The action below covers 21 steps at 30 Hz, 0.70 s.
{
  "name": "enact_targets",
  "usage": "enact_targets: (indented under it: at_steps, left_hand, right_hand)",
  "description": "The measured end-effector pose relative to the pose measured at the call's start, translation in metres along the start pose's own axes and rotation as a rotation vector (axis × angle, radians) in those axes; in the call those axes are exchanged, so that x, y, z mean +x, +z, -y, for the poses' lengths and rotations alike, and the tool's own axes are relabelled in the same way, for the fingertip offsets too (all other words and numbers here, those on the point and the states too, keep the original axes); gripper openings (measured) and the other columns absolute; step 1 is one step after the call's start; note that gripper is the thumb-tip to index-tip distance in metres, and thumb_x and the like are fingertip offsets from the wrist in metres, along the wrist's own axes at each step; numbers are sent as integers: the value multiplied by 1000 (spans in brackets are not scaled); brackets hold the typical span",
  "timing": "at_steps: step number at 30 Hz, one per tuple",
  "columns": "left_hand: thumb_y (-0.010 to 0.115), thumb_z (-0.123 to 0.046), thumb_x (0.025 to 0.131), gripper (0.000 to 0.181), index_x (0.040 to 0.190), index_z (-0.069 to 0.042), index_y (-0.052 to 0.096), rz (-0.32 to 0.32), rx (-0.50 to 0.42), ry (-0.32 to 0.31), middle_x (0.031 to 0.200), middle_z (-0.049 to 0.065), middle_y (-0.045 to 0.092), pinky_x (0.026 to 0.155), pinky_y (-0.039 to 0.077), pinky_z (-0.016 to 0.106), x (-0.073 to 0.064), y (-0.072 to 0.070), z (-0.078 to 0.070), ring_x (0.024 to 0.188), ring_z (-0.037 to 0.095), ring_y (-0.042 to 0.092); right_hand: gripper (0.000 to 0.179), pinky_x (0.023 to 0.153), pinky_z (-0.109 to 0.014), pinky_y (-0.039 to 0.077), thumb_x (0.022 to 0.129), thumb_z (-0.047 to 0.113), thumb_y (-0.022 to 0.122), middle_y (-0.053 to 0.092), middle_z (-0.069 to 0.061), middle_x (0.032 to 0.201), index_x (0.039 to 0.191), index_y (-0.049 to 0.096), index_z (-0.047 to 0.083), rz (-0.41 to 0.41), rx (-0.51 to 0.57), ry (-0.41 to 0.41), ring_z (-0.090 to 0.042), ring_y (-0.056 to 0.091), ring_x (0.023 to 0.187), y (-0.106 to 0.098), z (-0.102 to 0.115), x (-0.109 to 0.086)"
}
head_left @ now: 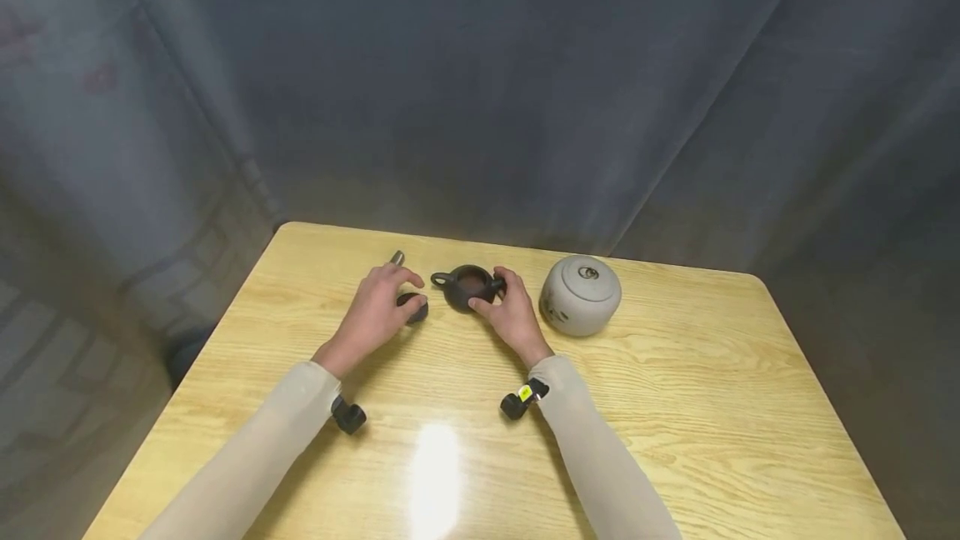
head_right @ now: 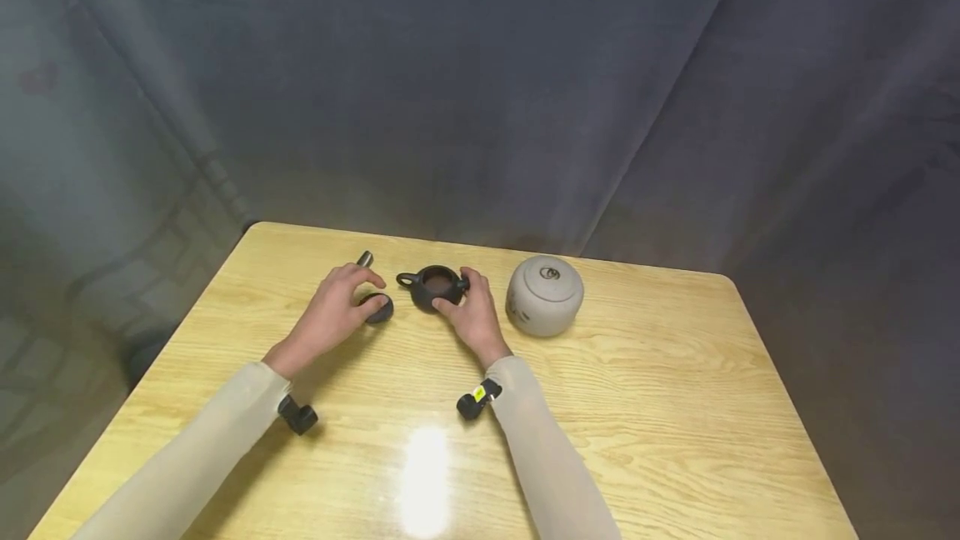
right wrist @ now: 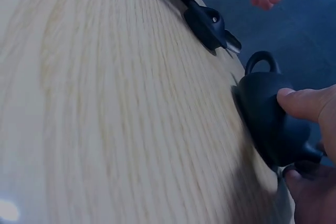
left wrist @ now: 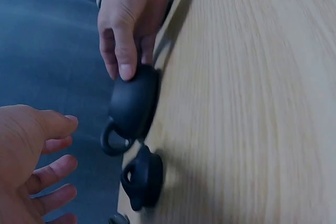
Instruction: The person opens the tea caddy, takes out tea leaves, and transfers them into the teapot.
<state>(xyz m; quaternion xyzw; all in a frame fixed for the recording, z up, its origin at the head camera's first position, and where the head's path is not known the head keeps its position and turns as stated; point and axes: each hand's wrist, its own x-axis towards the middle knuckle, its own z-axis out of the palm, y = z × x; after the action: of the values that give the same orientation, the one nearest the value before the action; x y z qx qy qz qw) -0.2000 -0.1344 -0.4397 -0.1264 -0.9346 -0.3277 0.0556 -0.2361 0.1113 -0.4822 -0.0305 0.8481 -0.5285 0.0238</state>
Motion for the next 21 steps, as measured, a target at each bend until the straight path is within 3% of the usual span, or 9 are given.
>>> enact_targets:
  at_steps: [9,15,21]
  left_hand:
    - [78,-24,99,27,121,-9,74,-4,-4,70,132,13,68,112,47,60,-5,0,-18,131,38,59]
    - [79,-24,98,29,121,-8,74,-9,-24,115,129,10,68,105,51,54,-8,7,-30,126,34,59]
    - [78,-23,99,27,122,-10,72,13,-76,128,133,8,68,108,50,55,-12,13,-40,130,33,58]
  right_hand:
    - [81,127,-39,40,95,12,81,43,-24,160,161,36,-1,-13,45,-69,-37,45,155,-10,9,-9]
    - [79,129,-40,38,97,14,79,44,-21,160,162,36,2,-10,23,-110,-35,45,154,-27,22,-24]
    - [74,131,-40,34,99,10,75,43,-19,163,161,35,3,5,50,-142,-34,42,157,-47,31,-43]
